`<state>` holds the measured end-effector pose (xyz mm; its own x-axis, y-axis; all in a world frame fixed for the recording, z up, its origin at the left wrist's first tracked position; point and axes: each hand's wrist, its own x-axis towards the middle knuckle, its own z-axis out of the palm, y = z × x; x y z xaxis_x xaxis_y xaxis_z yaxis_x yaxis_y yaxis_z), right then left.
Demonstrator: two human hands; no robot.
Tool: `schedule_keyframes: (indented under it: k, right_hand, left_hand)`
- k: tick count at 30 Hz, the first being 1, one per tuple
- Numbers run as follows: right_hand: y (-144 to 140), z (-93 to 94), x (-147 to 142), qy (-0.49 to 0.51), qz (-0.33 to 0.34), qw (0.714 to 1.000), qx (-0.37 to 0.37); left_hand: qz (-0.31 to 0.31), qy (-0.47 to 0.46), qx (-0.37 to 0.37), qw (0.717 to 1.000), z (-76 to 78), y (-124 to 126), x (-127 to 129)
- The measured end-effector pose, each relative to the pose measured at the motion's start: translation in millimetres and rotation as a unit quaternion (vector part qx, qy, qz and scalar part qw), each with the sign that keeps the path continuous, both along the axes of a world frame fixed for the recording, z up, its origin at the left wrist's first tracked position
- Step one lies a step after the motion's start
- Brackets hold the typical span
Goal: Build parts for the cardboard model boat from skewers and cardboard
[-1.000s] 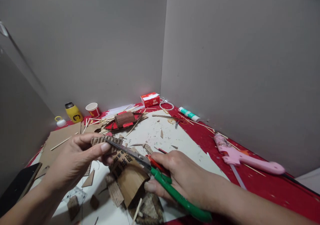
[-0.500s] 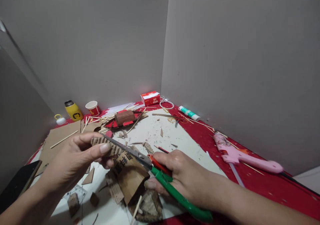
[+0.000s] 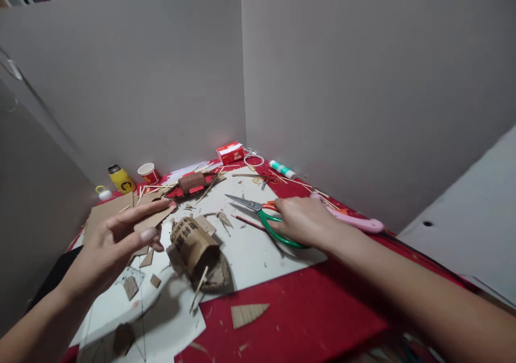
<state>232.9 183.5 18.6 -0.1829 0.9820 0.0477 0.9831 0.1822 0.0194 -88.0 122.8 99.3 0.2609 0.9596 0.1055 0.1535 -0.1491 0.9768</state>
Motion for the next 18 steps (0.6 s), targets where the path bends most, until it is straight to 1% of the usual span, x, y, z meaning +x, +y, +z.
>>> schedule_keyframes:
  k: [3, 7, 10, 12, 13, 14, 15, 16, 17, 18]
  right_hand:
    - [2, -11.5, 7, 0.006, 0.003, 1.0, -0.012]
    - [3, -19.6, 16, 0.026, 0.014, 1.0, -0.009]
    - [-8, -13.6, 16, 0.039, 0.021, 0.999, 0.025]
    - [-27, -4.4, 7, 0.104, 0.043, 0.992, 0.056]
    - [-39, 0.6, -2, 0.209, 0.072, 0.973, 0.071]
    - [-52, 5.3, -13, 0.327, 0.115, 0.937, 0.04]
    - [-65, 9.2, -26, 0.43, 0.134, 0.893, -0.009]
    - [-77, 12.1, -39, 0.52, 0.145, 0.839, -0.067]
    - [-87, 13.8, -53, 0.579, 0.158, 0.79, -0.126]
    - [-95, 14.5, -66, 0.614, 0.163, 0.752, -0.176]
  left_hand:
    - [0.036, -0.019, 0.0, 0.999, -6.4, -26, 2]
    - [0.131, -0.034, -0.015, 0.991, -20.0, -58, 7]
    - [0.177, -0.064, -0.038, 0.981, -31.4, -73, 11]
    - [0.188, -0.084, -0.058, 0.977, -39.9, -79, 14]
    - [0.19, -0.091, -0.065, 0.975, -44.2, -80, 15]
    - [0.189, -0.095, -0.069, 0.975, -48.4, -81, 17]
    - [0.186, -0.096, -0.071, 0.975, -52.2, -82, 20]
    - [0.178, -0.094, -0.072, 0.977, -55.5, -82, 22]
    - [0.166, -0.092, -0.071, 0.979, -58.1, -82, 25]
    - [0.152, -0.088, -0.071, 0.982, -60.1, -83, 29]
